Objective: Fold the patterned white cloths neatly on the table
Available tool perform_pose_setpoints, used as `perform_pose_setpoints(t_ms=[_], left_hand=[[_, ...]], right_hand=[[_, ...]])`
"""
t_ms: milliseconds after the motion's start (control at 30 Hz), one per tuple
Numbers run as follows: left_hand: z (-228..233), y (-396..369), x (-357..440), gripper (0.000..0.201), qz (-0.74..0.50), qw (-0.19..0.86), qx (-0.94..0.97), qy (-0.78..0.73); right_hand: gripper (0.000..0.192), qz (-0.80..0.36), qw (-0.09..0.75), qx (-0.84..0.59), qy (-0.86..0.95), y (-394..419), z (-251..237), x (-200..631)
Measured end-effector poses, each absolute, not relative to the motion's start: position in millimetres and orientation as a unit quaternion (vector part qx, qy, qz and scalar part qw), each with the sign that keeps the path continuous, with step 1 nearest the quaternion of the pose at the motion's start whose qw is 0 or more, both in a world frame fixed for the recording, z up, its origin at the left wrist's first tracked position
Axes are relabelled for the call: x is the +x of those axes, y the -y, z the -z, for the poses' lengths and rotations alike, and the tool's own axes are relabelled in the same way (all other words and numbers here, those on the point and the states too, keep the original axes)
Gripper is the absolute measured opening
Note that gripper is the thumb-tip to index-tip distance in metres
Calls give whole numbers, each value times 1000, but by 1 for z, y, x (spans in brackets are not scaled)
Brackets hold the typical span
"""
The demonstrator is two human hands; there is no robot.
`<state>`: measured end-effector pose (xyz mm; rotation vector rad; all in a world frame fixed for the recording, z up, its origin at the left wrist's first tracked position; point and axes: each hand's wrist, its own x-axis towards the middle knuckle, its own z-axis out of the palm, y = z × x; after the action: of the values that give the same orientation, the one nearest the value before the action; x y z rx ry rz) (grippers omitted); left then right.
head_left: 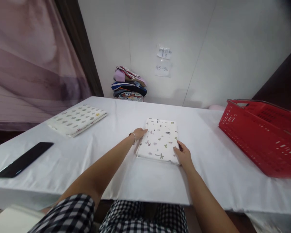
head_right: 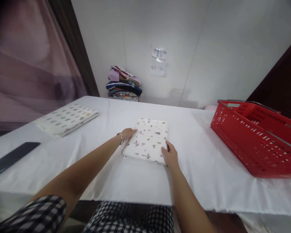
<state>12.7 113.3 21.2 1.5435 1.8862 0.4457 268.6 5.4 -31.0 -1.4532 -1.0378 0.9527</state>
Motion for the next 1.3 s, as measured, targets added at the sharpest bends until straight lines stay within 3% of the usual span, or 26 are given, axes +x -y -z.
perform_pose_setpoints(t_ms=[367,700,967,1167,1300], left_hand=[[-11,-54,10,26,-216,302,571,-733],[-9,-33,11,41,-179,254,596,-741],[-5,-42,9,36,-159,252,595,-746],[-8,-60,6,44,-164,300,592,-730],[-18,-75,18,50,-218,337,549,-733]], right_hand=[[58,-362,534,-605,467,-10,36,274],[56,-367,557,-603,438,-5,27,269],[74,-523,541,-550,363,-10,17,276],[39,-618,481,-517,346,-32,4,277],[31,-670,417,-522,325,-42,-3,273]])
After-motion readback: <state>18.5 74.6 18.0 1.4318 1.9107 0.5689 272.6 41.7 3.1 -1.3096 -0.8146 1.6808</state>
